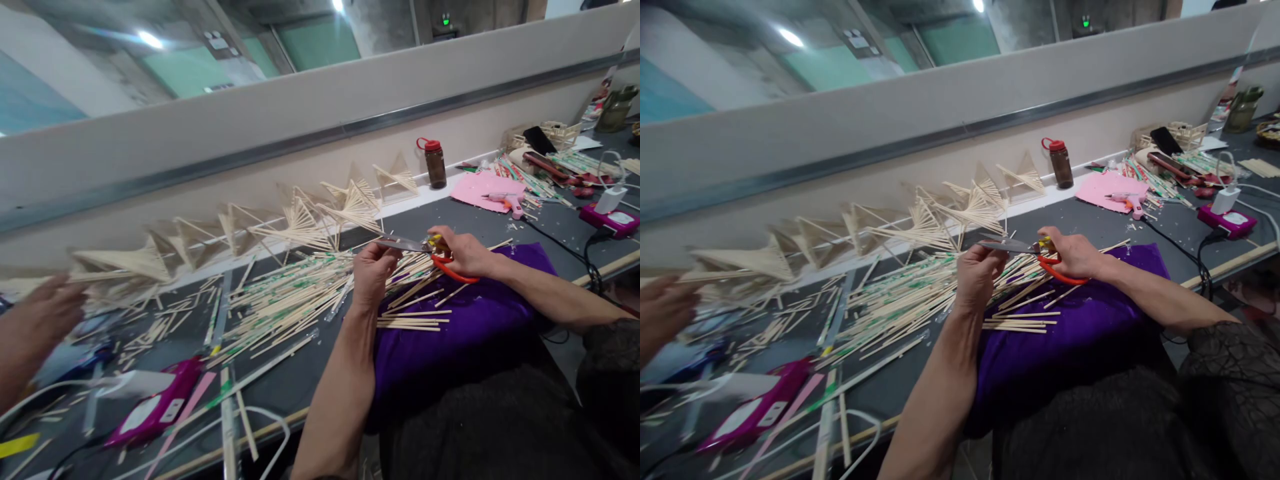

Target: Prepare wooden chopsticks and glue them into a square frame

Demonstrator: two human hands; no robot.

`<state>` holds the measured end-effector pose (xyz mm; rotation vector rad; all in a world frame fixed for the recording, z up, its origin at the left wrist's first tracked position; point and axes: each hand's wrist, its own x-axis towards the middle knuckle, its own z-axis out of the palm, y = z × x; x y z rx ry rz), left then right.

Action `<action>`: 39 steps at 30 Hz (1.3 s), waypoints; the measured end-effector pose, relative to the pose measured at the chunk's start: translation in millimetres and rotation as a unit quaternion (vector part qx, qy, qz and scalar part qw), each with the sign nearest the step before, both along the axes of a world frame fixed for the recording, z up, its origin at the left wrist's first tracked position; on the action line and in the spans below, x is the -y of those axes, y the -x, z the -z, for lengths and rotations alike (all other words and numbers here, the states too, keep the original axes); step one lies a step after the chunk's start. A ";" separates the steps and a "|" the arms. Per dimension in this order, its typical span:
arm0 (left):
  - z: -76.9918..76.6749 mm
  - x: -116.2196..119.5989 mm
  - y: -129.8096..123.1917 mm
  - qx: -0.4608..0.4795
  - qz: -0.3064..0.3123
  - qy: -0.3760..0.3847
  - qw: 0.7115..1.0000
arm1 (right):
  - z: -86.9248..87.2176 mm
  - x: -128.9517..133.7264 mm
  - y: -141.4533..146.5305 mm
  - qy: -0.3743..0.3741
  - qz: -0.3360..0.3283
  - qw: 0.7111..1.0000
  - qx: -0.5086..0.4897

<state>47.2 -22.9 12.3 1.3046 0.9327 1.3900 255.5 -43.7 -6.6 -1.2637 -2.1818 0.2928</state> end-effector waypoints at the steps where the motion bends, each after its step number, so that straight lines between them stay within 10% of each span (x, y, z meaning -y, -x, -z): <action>1: 0.0 -0.4 0.5 0.001 -0.005 -0.010 1.000 | 0.0 0.4 1.2 0.008 0.022 1.000 -0.015; 39: 11.0 13.2 -6.7 -0.294 -0.139 -0.247 0.913 | -14.0 7.3 3.4 0.074 0.037 0.994 0.069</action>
